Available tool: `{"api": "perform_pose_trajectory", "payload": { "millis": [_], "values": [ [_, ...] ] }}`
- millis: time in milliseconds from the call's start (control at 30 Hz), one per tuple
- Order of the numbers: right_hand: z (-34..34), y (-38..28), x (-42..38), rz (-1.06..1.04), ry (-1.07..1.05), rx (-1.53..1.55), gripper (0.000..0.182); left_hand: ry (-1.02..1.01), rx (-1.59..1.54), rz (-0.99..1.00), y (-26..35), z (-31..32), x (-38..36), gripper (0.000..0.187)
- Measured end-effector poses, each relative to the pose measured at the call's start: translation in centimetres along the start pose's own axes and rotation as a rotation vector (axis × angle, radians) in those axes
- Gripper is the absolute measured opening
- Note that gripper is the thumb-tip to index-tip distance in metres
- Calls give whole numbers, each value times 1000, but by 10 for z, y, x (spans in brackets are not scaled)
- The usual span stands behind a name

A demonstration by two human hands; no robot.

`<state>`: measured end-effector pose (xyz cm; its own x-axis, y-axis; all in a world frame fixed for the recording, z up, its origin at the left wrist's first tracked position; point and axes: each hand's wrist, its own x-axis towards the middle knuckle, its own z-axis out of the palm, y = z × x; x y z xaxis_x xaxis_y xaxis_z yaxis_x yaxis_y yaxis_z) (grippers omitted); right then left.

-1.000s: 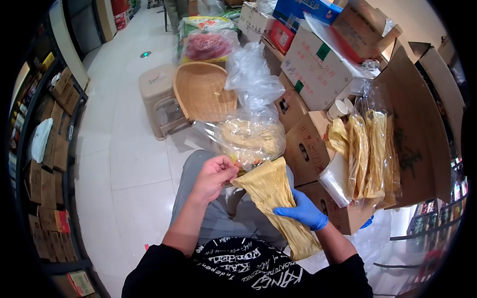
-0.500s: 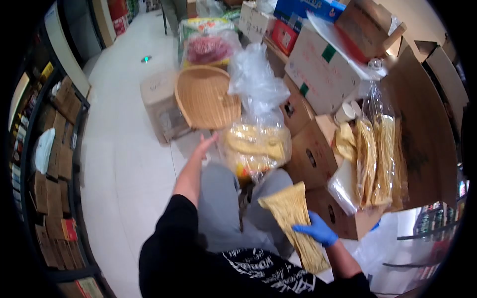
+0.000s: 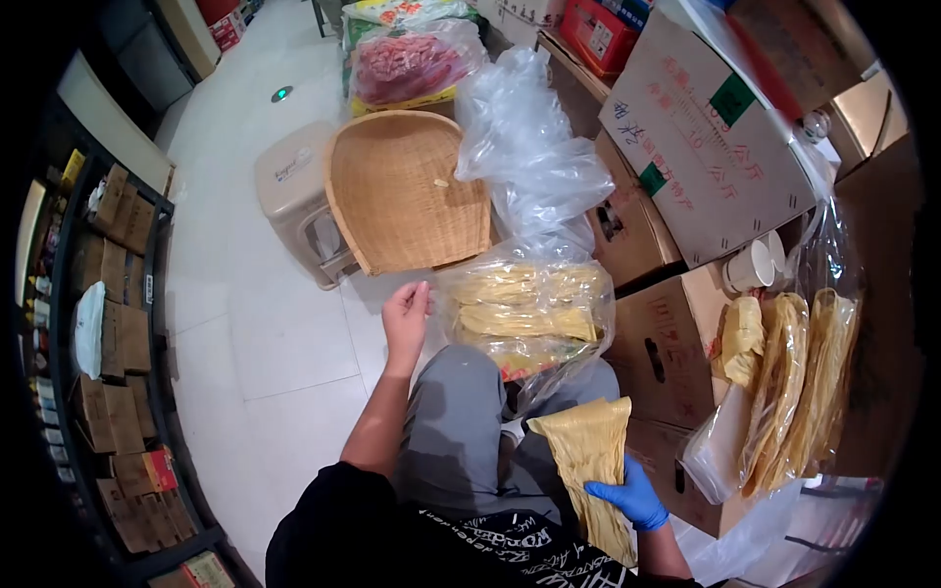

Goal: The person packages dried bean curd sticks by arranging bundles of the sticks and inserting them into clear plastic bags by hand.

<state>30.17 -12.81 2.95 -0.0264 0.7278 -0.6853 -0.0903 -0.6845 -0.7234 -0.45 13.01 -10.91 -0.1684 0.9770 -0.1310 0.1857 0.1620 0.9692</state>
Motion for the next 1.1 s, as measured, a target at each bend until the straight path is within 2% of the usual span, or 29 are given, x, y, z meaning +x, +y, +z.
{"api": "perform_pose_trajectory", "payload": {
  "millis": [67, 167, 333, 400, 467, 533, 567, 733, 800, 867, 933, 967, 1033, 1067, 1100],
  "values": [
    [4, -9, 5, -26, -9, -24, 68, -55, -396, 110, 38, -10, -15, 20],
    [14, -22, 4, -101, -35, -44, 69, -162, -517, 194, 93, -25, -44, 16],
    [23, -25, -20, -205, -92, -39, 70, -213, -529, 202, 124, -52, -107, 19],
    [22, -17, -31, -229, -112, -9, 70, -139, -586, 255, 124, -63, -138, 20],
    [23, -8, -39, -249, -145, 25, 70, -60, -551, 225, 123, -74, -170, 17],
    [24, 4, -48, -299, -143, 75, 75, -39, -138, 583, 114, -87, -200, 15],
    [22, 11, -53, -312, -138, 59, 72, -63, 26, 597, 111, -93, -217, 16],
    [10, 38, -72, -299, -170, 136, 66, -240, 213, 410, 52, -102, -282, 27],
    [7, 50, -78, -294, -151, 178, 63, -203, 371, 517, 38, -103, -296, 34],
    [7, 54, -81, -274, -144, 198, 61, -278, 413, 495, 35, -107, -301, 40],
    [9, 55, -82, -293, -134, 181, 61, -237, 798, 599, 45, -100, -306, 44],
    [9, 57, -82, -295, -125, 177, 61, -306, 1047, 570, 51, -98, -311, 55],
    [8, 58, -82, -296, -123, 169, 61, -311, 1070, 556, 62, -89, -321, 61],
    [8, 59, -83, -297, -123, 164, 61, -315, 1095, 540, 66, -86, -324, 69],
    [8, 58, -83, -297, -122, 165, 61, -408, 1111, 512, 69, -85, -325, 85]
  ]
}}
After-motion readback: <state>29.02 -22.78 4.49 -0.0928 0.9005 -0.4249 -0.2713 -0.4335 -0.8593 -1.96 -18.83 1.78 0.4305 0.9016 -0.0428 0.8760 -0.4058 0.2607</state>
